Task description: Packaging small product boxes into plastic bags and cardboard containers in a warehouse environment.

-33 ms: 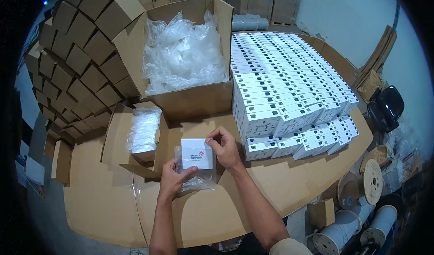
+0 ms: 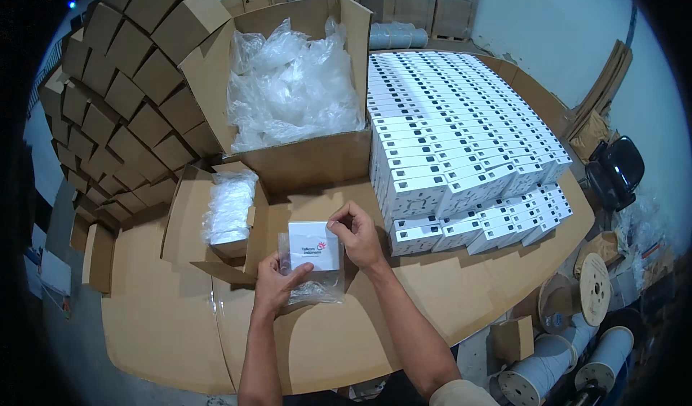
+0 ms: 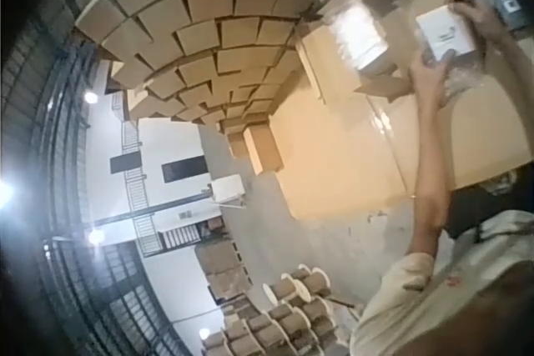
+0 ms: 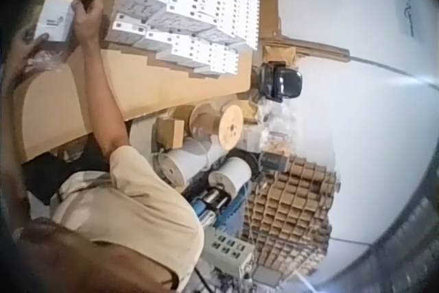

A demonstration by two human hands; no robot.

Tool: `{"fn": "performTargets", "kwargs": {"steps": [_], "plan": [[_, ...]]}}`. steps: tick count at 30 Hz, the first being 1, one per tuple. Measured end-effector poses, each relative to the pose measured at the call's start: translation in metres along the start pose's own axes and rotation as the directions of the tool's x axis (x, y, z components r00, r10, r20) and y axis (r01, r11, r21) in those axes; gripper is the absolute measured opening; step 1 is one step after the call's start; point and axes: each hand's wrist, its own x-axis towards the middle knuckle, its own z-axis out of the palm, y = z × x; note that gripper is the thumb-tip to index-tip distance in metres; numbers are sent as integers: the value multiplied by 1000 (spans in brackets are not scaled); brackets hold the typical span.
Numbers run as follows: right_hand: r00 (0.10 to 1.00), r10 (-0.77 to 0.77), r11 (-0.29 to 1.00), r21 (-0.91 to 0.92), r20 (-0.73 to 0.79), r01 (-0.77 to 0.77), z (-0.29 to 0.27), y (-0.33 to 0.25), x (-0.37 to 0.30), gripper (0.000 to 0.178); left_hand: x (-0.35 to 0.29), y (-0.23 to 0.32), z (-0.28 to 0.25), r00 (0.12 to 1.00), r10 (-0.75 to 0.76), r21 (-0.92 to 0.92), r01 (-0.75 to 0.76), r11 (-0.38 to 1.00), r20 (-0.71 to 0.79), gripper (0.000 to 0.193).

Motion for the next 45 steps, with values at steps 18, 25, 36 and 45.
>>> {"fn": "performTargets", "kwargs": {"steps": [18,25,36,45], "plan": [[938,347,935,-73,-2,-346,0,10,-5,30,41,-21,28,914,256,34,-258,965,-315,31],[946,323,945,69,-38,-320,5,12,-8,29,41,-19,27,941,156,-16,-169,986,-301,32],[949,269,945,232,-162,-229,22,11,-10,33,33,-6,31,890,330,113,-310,944,-314,46],[974,218,884,437,-69,-167,21,-9,-10,33,31,1,30,864,390,45,-398,916,-319,48]]}}
